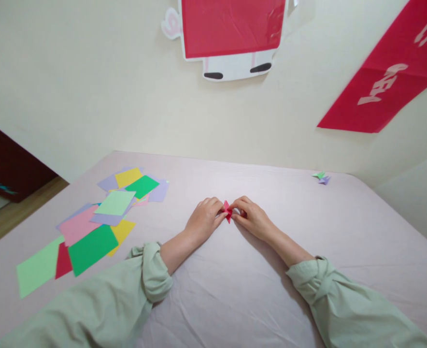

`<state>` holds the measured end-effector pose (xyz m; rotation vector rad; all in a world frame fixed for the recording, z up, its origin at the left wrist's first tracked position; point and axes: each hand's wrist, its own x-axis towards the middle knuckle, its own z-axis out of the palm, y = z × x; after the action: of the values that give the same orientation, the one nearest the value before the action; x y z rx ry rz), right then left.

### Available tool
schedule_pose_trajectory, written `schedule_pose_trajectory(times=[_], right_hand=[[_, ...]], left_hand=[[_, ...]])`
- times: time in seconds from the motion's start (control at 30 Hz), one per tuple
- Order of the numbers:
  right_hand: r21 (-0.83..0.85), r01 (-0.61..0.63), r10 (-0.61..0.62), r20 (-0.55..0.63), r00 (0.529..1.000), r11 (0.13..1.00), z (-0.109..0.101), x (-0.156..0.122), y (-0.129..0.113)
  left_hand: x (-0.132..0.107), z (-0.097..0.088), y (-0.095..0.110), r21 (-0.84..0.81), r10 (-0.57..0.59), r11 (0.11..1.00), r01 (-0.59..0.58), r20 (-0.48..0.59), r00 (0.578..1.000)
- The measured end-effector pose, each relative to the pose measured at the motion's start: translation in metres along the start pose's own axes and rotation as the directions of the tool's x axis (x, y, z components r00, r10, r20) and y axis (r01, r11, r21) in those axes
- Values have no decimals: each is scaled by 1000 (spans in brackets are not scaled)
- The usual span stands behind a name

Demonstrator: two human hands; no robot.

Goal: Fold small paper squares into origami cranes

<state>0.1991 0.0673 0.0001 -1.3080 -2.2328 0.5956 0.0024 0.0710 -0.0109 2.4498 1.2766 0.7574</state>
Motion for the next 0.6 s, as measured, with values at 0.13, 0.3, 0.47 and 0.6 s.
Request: schedule_pose_trajectory(times=[0.13,0.3,0.47,0.6], right_hand=[[-15,-45,44,-16,999,999,2,4,0],[-60,-111,109,-41,993,992,6,13,3],[-117,-190,182,-76,980,975,9,19,-3],[-168,-217,205,-88,975,962,10,19,-8]], left_hand=[[2,2,0,-13,-22,1000,22,-28,999],[3,3,-2,-102,-48,994,42,-56,997],[9,6,-4,-111,-121,988,111,-87,989],[13,10,-4,-78,-147,987,140,-94,985]])
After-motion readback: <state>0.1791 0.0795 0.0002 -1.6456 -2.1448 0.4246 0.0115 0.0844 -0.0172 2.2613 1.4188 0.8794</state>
